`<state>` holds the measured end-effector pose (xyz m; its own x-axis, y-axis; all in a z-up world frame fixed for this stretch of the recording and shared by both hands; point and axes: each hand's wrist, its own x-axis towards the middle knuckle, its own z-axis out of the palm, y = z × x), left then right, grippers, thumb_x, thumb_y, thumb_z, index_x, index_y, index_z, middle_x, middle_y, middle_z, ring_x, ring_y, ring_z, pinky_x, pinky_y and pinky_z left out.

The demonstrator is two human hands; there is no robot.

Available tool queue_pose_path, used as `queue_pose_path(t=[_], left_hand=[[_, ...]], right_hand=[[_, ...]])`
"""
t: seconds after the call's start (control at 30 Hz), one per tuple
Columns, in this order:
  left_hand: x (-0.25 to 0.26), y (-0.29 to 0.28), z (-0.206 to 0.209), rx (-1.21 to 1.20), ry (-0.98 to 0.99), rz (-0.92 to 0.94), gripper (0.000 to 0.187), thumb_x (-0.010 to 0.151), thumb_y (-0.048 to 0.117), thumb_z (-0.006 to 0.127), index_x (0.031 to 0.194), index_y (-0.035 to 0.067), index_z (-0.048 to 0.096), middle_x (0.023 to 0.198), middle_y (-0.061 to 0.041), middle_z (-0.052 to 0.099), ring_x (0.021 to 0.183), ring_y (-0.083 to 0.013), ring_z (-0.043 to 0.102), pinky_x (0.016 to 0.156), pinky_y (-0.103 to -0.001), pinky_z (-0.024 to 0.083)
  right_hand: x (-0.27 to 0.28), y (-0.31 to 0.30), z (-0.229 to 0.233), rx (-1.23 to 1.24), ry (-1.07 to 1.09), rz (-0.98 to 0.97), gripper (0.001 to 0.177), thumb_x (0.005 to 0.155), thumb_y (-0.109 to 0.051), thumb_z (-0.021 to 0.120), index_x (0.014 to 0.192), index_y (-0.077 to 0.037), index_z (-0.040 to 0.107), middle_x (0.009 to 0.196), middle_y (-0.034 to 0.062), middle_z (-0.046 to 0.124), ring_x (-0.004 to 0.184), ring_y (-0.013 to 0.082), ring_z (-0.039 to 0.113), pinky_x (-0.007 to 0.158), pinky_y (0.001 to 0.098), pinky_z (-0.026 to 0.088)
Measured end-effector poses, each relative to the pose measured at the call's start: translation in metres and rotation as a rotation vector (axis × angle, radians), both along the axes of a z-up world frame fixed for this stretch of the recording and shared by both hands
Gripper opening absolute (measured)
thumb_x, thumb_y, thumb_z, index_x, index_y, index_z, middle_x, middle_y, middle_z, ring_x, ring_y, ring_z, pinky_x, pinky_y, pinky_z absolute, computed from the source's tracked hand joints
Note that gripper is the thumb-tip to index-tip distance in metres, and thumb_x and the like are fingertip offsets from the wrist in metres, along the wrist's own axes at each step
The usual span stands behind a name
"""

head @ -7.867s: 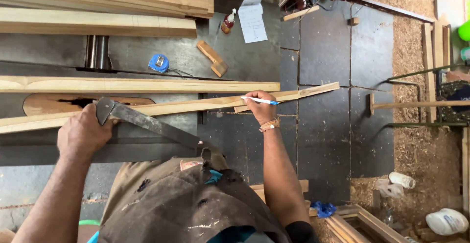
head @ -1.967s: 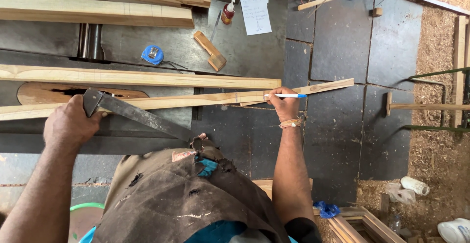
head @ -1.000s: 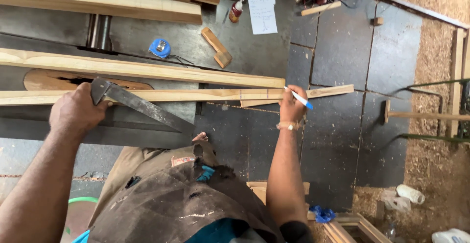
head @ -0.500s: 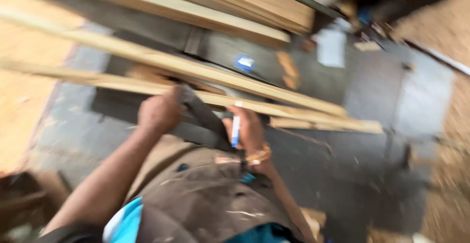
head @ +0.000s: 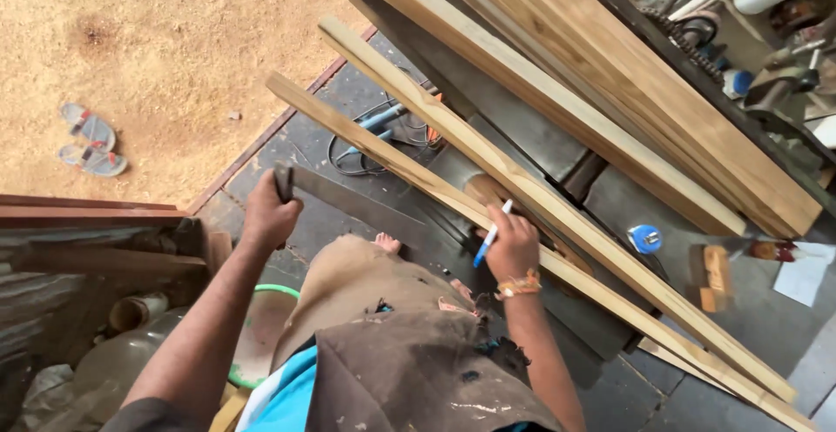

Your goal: The person handles wooden planks on a workbench, marking them with a pen and a square ruler. They then use the square ruler to measure and mark lines on the planks before picking up and moving additional wooden pieces.

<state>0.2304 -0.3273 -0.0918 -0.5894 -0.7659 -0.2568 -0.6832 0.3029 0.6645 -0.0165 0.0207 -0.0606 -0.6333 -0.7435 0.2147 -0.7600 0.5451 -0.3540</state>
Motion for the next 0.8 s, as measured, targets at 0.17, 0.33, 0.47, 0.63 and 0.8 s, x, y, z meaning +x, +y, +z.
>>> queue_pose_path(t=[0.17, 0.33, 0.47, 0.63, 0.8], left_hand=[[0.004, -0.034, -0.049, 0.427, 0.448, 0.224, 0.029, 0.087, 0.007, 0.065, 0.114, 0.010, 0.056, 0.087, -0.004, 0.061, 0.072, -0.0163, 0.058, 0.062, -0.032, 0.049], [-0.025, -0.019, -0.090, 0.745, 0.551, 0.318, 0.019, 0.100, 0.020, 0.064, 0.114, 0.013, 0.052, 0.082, 0.000, 0.054, 0.066, -0.0111, 0.054, 0.053, -0.028, 0.044], [-0.071, -0.012, -0.101, 0.851, 0.477, 0.368, 0.028, 0.100, 0.035, 0.066, 0.110, 0.013, 0.053, 0.084, 0.001, 0.057, 0.065, -0.0096, 0.061, 0.048, -0.027, 0.045], [-0.112, -0.008, -0.053, 0.729, 0.352, 0.291, 0.026, 0.090, 0.020, 0.066, 0.114, 0.012, 0.068, 0.083, -0.006, 0.068, 0.053, -0.0151, 0.060, 0.041, -0.031, 0.043], [-0.128, 0.008, -0.091, 0.762, 0.311, 0.185, 0.024, 0.091, 0.024, 0.071, 0.111, 0.009, 0.071, 0.083, -0.005, 0.075, 0.051, -0.0172, 0.068, 0.043, -0.031, 0.050]], right_hand=[[0.000, 0.065, -0.006, 0.065, -0.021, -0.134, 0.047, 0.072, -0.023, 0.086, 0.116, -0.012, 0.073, 0.101, 0.0115, 0.075, 0.097, 0.0325, 0.069, 0.085, 0.0476, 0.051], [0.000, 0.083, 0.056, 0.217, 0.056, -0.225, 0.047, 0.067, -0.029, 0.087, 0.109, -0.012, 0.073, 0.096, 0.0125, 0.074, 0.097, 0.0345, 0.068, 0.086, 0.0493, 0.051], [-0.006, 0.037, 0.038, -0.221, -0.238, -0.117, 0.030, 0.102, -0.031, 0.059, 0.118, -0.009, 0.071, 0.105, 0.0073, 0.077, 0.100, 0.0246, 0.069, 0.092, 0.0406, 0.054], [0.007, -0.074, 0.018, -0.424, -0.511, 0.131, 0.021, 0.102, -0.019, 0.062, 0.105, -0.003, 0.076, 0.098, 0.0103, 0.079, 0.090, 0.0222, 0.076, 0.082, 0.0339, 0.059], [0.016, -0.087, -0.008, -0.409, -0.769, 0.089, 0.021, 0.093, -0.009, 0.063, 0.107, 0.000, 0.076, 0.090, 0.0111, 0.078, 0.073, 0.0168, 0.074, 0.065, 0.0273, 0.059]])
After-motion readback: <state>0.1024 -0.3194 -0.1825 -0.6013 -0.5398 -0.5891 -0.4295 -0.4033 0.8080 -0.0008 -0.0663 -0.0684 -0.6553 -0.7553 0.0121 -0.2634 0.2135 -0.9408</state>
